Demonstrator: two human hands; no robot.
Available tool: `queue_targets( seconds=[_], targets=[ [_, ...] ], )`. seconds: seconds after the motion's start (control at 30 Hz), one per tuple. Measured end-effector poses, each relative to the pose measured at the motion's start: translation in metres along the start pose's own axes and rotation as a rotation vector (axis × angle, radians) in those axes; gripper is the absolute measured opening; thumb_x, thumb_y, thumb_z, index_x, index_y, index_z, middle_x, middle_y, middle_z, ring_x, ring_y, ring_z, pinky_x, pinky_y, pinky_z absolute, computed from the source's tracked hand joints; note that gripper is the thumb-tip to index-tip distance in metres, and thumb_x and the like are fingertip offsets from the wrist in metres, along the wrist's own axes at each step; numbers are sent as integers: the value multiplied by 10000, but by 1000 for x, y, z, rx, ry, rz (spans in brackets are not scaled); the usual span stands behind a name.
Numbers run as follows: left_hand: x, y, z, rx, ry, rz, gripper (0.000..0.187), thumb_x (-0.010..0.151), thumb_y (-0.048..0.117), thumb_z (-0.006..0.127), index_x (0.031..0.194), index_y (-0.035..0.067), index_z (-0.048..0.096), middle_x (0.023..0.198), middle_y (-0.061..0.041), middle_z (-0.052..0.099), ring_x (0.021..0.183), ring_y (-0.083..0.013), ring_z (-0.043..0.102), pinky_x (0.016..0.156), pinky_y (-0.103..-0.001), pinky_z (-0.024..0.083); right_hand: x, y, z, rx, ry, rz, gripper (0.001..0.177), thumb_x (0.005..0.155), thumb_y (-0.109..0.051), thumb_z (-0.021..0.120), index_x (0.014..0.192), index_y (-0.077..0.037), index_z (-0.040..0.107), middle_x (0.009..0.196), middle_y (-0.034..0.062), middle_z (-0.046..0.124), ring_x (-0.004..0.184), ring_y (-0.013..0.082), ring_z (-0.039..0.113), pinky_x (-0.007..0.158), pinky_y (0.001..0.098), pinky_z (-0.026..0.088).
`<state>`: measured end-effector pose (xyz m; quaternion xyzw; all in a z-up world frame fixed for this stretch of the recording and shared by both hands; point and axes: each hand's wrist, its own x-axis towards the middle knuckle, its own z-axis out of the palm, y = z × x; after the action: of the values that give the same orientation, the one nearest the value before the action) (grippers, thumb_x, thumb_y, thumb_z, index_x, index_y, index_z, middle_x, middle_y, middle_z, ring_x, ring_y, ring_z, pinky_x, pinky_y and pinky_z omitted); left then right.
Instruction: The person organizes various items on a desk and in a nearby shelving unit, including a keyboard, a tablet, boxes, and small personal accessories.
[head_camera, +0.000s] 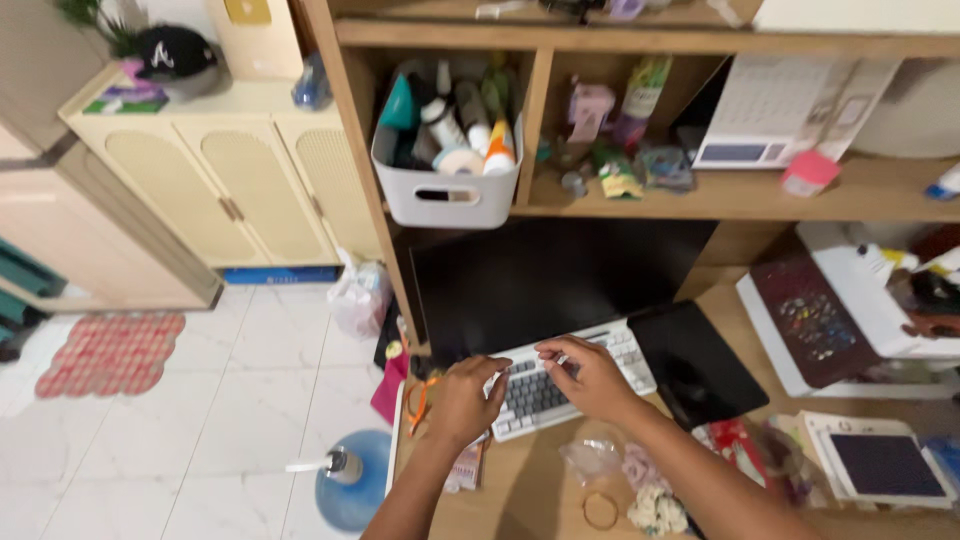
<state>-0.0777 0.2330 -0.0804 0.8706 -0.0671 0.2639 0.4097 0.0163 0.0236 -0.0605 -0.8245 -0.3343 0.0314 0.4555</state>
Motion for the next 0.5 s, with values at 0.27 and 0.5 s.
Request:
queue_targets(
  seconds=[0.27,0.5],
  targets=[
    [130,97,-87,107,134,431,170,845,94,732,1012,63,737,972,-125,734,896,-344,695,792,-446,541,57,-105,-116,-316,157,-409,276,871,-117,712,1142,-66,724,1103,132,719,1015,296,706,871,370,569],
    [246,140,-128,290,248,603,246,851,92,738,1085,18,738,1000,-156,702,951,-367,663,848,-482,517,146,-164,-204,-565,504,-515,238,933,-164,703,1140,-50,729,1185,147,715,1062,329,684,886,402,543]
  ],
)
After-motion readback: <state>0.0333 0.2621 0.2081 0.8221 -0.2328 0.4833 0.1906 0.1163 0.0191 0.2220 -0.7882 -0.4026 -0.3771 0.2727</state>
